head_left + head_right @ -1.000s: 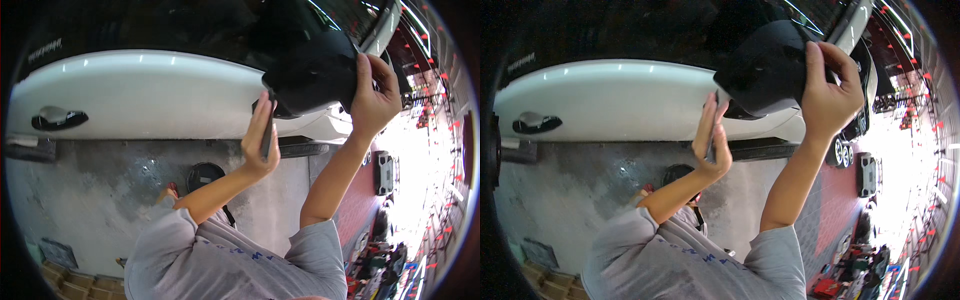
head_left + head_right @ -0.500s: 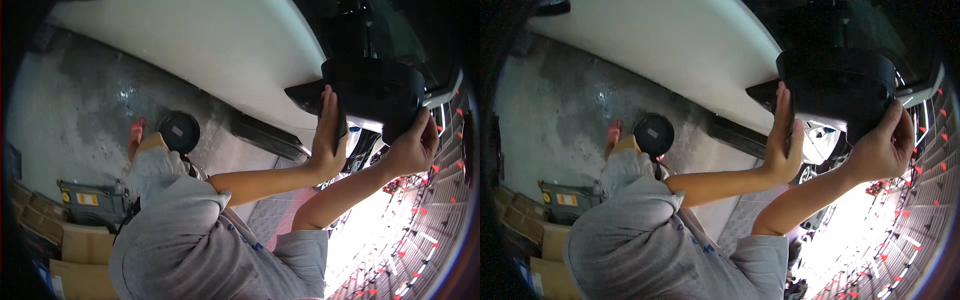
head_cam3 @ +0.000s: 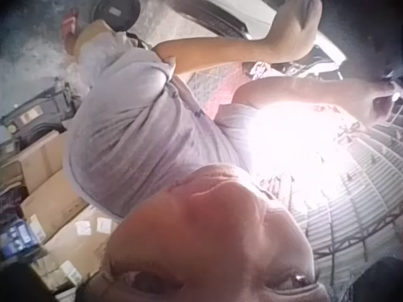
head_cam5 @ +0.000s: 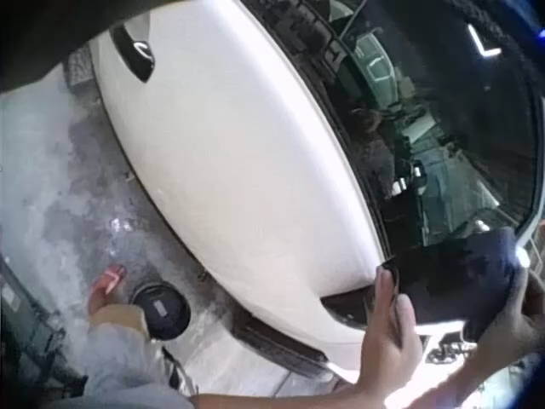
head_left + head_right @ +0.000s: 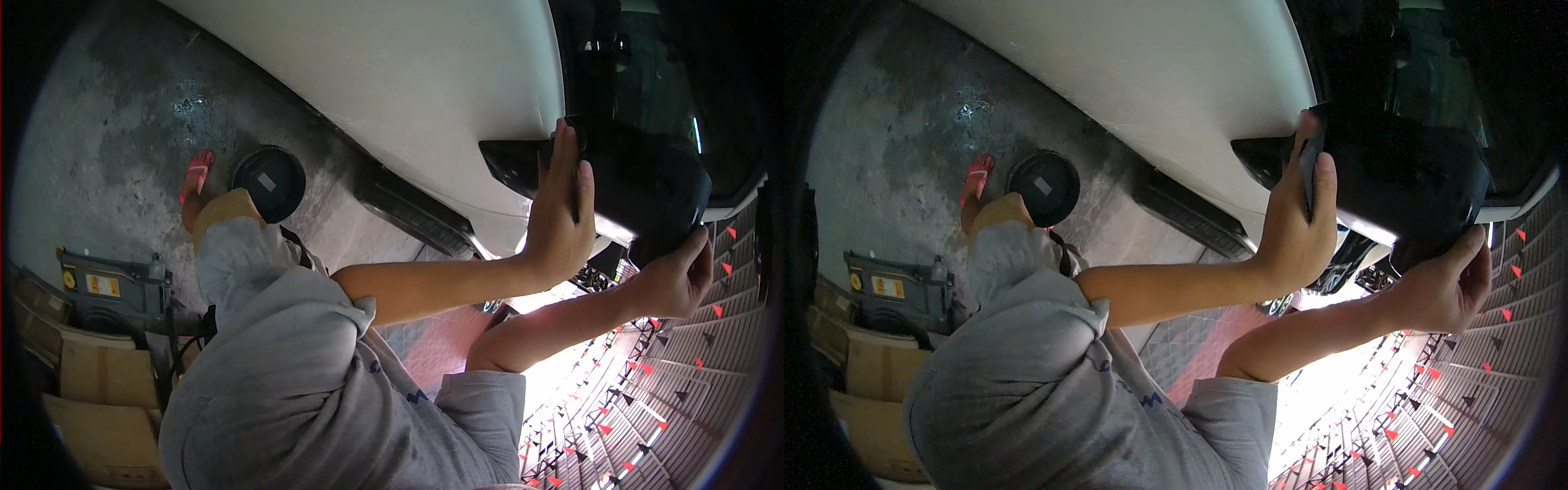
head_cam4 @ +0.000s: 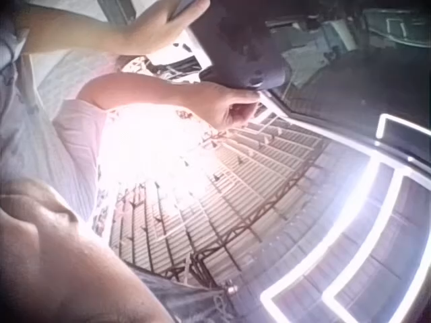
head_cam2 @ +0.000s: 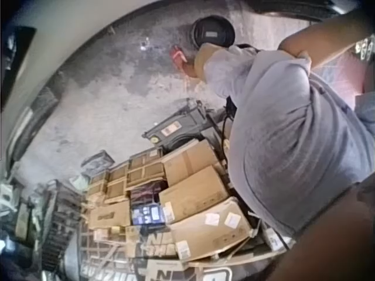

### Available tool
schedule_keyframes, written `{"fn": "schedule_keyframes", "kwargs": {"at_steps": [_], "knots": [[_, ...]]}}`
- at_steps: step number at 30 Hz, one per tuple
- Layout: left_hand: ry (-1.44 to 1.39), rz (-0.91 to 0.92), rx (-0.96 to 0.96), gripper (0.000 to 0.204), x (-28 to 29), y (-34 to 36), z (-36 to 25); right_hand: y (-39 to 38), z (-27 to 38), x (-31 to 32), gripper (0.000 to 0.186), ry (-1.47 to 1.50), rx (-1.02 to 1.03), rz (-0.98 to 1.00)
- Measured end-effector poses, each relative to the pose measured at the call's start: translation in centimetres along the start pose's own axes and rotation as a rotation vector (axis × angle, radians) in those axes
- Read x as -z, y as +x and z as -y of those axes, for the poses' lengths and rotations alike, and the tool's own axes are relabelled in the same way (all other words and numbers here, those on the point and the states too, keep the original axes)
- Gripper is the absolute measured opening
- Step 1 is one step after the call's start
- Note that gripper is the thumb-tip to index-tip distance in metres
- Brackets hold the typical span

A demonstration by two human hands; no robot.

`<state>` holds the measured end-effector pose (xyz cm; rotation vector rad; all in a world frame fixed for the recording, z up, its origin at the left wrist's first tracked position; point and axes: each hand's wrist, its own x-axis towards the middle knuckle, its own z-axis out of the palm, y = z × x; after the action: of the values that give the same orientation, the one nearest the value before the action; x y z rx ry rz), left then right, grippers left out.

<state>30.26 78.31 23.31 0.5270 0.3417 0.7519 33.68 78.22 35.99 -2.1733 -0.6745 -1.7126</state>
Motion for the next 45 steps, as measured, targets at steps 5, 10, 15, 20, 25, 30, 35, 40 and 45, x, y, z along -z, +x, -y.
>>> {"fn": "schedule_keyframes", "kwargs": {"at_steps": [5, 10, 15, 20, 25, 30, 35, 40, 45], "knots": [[0.122, 0.074, -0.019, 0.061, 0.5, -0.7, 0.2, 0.2, -0.7, -0.2, 0.025, -0.07, 0.011, -0.009], [0.156, 0.122, 0.049, 0.062, 0.9, -0.1, -0.1, 0.2, -0.6, -0.2, 0.023, 0.011, -0.041, -0.001], [0.112, 0.14, 0.015, 0.063, 0.4, 1.0, 0.2, 0.4, -1.0, 0.1, 0.023, -0.013, -0.05, 0.002], [0.22, 0.235, -0.26, 0.069, 2.4, 0.3, 3.0, 0.1, -0.8, 0.0, 0.023, -0.034, -0.059, 0.01], [0.361, 0.392, -0.543, 0.094, 4.7, 2.1, 5.5, 0.3, -1.4, 0.3, 0.022, -0.058, -0.037, 0.002], [0.277, 0.395, -0.638, 0.086, 3.8, 3.8, 5.0, 0.2, -1.2, 0.2, 0.023, -0.009, -0.079, -0.017], [0.355, 0.418, -0.613, 0.085, 4.2, 3.7, 5.7, 0.2, -2.0, 0.0, 0.023, 0.033, -0.117, 0.001], [0.454, 0.4, -0.737, 0.081, 5.7, 3.3, 6.0, -0.1, -1.3, 0.2, 0.02, 0.038, -0.129, -0.02], [0.508, 0.426, -0.84, 0.082, 5.1, 6.4, 4.7, 0.2, -0.7, -0.2, 0.017, 0.098, -0.145, -0.019]]}}
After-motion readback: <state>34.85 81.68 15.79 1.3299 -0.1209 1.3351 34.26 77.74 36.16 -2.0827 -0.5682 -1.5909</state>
